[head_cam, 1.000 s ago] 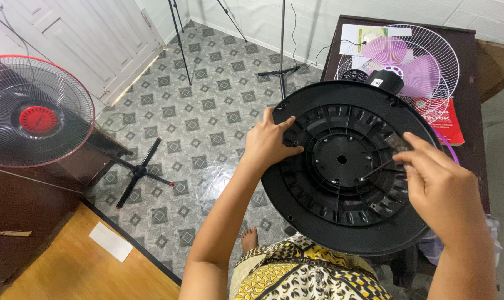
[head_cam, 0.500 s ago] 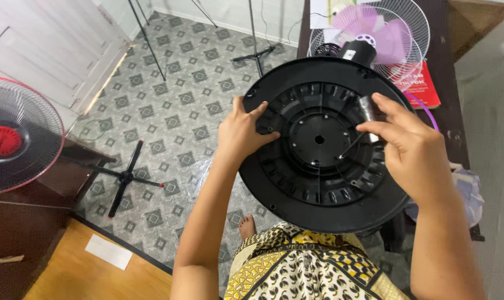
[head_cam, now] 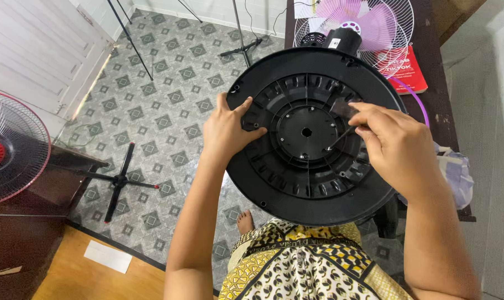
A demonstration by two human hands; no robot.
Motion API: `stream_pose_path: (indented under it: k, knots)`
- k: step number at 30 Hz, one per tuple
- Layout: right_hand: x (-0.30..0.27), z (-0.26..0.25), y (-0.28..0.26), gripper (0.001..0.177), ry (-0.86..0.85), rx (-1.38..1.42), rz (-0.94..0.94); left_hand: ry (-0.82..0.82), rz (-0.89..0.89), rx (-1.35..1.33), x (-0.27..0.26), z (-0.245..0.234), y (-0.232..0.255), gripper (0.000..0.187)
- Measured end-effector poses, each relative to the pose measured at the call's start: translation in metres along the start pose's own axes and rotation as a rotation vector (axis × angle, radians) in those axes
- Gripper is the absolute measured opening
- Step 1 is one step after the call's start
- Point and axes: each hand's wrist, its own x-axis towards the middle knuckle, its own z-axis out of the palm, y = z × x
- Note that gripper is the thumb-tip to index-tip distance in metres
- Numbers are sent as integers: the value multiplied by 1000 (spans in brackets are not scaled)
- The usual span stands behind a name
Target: The person uses a screwdriver to remove multiple screws from the back of a black electric fan housing. They systematically unscrew fasteners around the circular frame and place them on the table, then flip the housing over to show the interior.
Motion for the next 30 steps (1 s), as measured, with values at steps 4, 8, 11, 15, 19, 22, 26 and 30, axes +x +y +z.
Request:
stream_pose_path:
  k: [4, 8, 11, 15, 19, 22, 26, 30]
  knots:
    - [5, -7, -9, 42, -3, -31, -78, 13, 9, 9, 0, 2, -2, 89]
    - [8, -6, -9, 46, 98, -168, -235, 22, 16, 5, -1, 2, -4, 88]
    - [5, -2, -4, 52, 22, -104, -110, 16, 4, 8, -1, 1, -3, 88]
    - [1, 2, 4, 56, -57, 70, -75, 36, 17, 3, -3, 0, -3, 87]
    - [2, -5, 7, 44, -118, 253, -54, 37, 20, 3, -3, 0, -2, 87]
    - [5, -8, 3, 33, -170, 241, 25, 54, 26, -10, -5, 0, -3, 86]
    - [9, -5, -2, 44, -82, 89, -70, 58, 24, -11, -3, -1, -3, 87]
    - [10, -2, 4, 59, -57, -145, -245, 28, 18, 8, -1, 1, -5, 89]
